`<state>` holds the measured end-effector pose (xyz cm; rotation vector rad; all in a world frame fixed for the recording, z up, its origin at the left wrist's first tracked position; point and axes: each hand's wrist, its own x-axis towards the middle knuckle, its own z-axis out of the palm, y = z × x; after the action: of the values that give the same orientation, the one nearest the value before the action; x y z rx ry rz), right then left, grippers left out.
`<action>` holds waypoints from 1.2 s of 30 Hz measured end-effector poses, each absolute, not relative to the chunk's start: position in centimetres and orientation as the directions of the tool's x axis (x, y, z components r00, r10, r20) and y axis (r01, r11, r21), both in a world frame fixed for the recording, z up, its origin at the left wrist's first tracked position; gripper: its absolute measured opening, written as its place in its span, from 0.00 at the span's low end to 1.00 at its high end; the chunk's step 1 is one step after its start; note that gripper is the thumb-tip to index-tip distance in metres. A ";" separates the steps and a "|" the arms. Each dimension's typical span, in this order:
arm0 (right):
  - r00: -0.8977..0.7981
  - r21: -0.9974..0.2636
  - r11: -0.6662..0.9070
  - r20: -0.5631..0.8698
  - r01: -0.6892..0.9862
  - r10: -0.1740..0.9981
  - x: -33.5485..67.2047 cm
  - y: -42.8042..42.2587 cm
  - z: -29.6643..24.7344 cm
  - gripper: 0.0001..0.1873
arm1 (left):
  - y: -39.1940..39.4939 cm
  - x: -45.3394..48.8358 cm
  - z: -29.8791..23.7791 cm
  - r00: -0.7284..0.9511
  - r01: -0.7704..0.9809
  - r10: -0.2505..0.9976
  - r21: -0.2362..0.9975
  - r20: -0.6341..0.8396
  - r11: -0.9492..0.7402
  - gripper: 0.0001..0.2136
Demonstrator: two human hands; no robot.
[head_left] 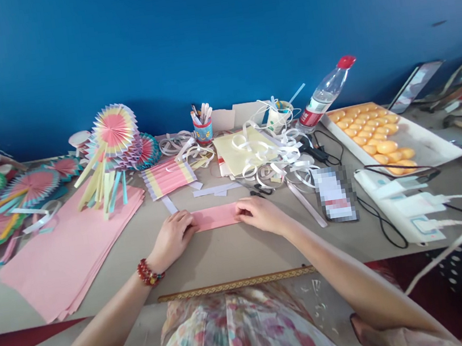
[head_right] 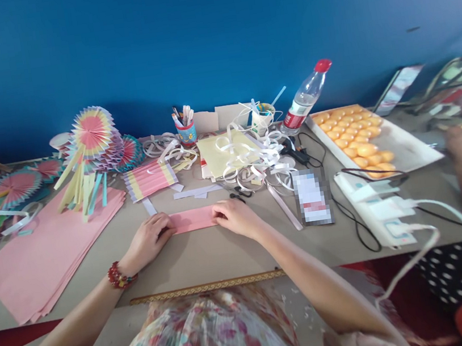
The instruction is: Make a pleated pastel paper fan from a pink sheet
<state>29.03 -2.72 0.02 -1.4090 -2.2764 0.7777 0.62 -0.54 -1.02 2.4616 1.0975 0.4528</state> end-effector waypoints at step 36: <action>-0.522 -0.196 0.569 0.245 0.798 0.817 29.2 -4.7 -2.5 0.09 | -0.1 0.1 -1.0 0.867 0.483 0.485 0.044 0.117 -0.874 0.22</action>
<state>29.20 -4.72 -2.51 -1.3261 -2.4957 0.0845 0.09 -0.15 -1.02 3.0219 0.7834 0.1952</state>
